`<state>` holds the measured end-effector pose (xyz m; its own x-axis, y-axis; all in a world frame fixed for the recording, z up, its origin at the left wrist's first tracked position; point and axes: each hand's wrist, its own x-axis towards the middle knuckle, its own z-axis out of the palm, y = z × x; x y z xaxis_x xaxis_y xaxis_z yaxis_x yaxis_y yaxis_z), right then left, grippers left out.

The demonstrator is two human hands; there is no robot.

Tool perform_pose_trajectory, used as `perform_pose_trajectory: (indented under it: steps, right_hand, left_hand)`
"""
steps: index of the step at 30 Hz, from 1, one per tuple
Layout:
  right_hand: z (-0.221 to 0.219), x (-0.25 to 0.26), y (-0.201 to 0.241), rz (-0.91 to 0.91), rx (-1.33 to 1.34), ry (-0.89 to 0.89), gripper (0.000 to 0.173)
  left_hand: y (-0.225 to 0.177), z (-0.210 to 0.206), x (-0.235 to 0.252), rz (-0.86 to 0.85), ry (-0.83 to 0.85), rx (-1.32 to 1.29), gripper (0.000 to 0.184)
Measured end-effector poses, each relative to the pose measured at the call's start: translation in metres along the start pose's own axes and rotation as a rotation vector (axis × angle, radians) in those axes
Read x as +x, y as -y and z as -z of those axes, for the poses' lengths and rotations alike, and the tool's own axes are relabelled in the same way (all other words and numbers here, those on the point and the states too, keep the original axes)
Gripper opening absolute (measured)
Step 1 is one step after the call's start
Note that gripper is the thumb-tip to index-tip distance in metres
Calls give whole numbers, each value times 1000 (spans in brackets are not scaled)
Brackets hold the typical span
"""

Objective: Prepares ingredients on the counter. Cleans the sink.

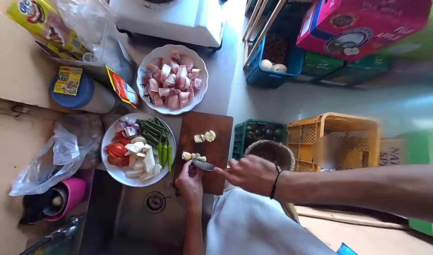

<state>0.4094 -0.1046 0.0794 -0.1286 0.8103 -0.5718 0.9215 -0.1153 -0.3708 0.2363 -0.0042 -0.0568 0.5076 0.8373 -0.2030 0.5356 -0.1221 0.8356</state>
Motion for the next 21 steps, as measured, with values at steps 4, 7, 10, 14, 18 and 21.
perform_pose_trajectory:
  steps: [4, 7, 10, 14, 18, 21]
  right_hand:
    - [-42, 3, -39, -122, 312, -95, 57]
    - [-99, 2, -42, -205, 485, -370, 49]
    - [-145, 6, -26, -241, 525, -648, 46]
    - [-173, 8, -14, -256, 471, -833, 45]
    - [-142, 6, -15, -295, 486, -656, 47]
    - [-115, -4, -20, -312, 491, -419, 50]
  left_hand:
    - [-5, -3, -1, 9, -28, 85, 27]
    - [-10, -7, -1, 2, -77, 138, 27]
    - [-13, -12, 0, -10, -115, 175, 25]
    - [-19, -16, -2, -45, -112, 240, 26]
    - [-25, -9, -2, -86, -105, 284, 30]
    - [-32, -13, -12, -76, -74, 303, 31]
